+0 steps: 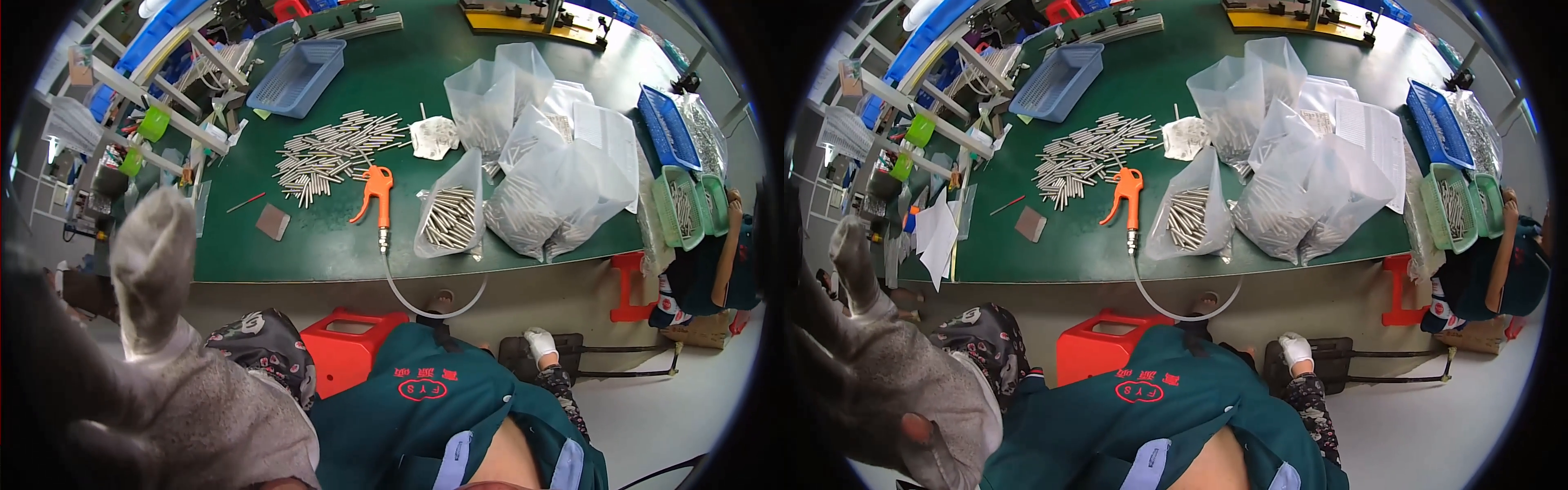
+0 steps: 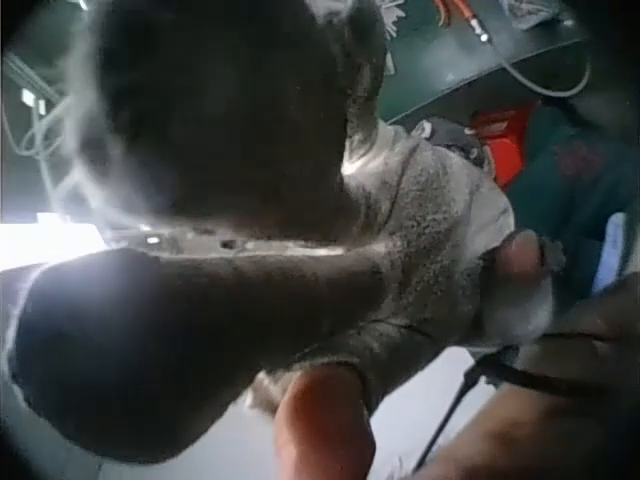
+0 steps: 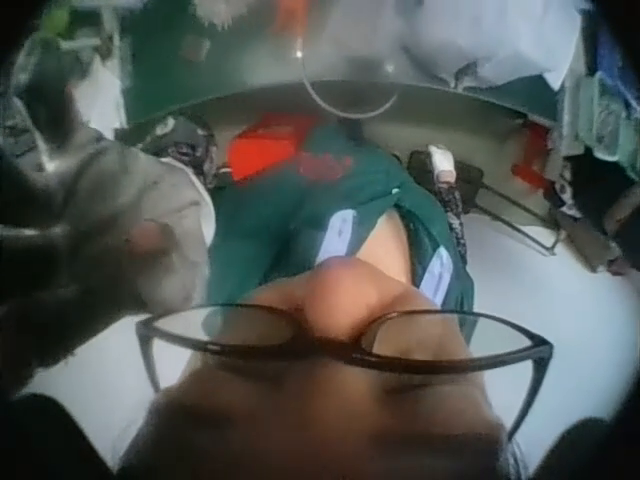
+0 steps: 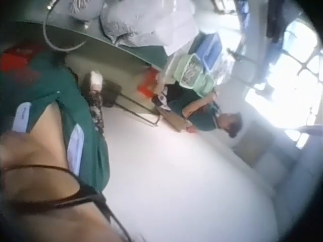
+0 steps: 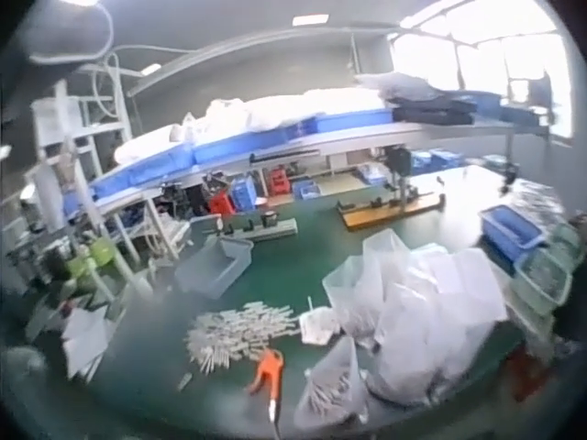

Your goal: The recorder is organizing small metal rods into a grid-like holder on a factory workbench.

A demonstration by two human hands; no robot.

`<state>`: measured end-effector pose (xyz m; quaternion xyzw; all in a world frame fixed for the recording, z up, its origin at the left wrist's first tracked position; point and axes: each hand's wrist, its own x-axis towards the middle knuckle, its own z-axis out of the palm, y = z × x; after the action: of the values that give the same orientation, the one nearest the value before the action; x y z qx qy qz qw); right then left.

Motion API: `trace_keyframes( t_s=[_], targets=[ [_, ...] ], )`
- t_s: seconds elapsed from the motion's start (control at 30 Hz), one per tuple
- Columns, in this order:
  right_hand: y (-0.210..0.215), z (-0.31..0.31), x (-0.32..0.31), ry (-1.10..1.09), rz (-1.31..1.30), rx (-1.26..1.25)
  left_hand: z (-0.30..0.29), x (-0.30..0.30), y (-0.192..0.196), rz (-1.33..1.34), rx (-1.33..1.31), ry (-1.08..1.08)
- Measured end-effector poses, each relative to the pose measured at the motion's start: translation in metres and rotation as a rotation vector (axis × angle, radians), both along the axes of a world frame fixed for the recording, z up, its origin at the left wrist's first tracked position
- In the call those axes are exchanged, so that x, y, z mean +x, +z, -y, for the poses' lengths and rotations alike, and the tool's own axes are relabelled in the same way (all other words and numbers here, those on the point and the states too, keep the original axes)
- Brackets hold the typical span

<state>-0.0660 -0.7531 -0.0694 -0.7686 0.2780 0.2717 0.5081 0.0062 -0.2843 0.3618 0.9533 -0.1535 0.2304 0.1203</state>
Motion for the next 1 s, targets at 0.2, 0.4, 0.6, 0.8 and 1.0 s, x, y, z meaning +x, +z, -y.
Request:
trace_keyframes(
  t_s=[0.2, 0.4, 0.6, 0.8, 1.0],
  targets=[
    [0.006, -0.026, 0.0, 0.133, -0.111, 0.062, 0.042, -0.016, -0.046, 0.521, -0.664, -0.324],
    [-0.067, 0.03, -0.005, 1.594, 0.179, -0.691, -0.009, -0.086, -0.15, 0.375, -0.958, 0.305],
    [-0.083, 0.06, -0.003, 1.399, 0.386, -0.689, -0.019, -0.086, -0.18, 0.203, -1.081, 0.628],
    [-0.09, 0.04, -0.025, 1.174, 0.303, -0.639, -0.072, -0.056, -0.239, 0.079, -0.822, 0.702],
    [-0.115, 0.013, -0.073, 0.932, -0.013, -0.515, -0.122, -0.015, -0.272, -0.182, -0.438, 0.776]
  ],
)
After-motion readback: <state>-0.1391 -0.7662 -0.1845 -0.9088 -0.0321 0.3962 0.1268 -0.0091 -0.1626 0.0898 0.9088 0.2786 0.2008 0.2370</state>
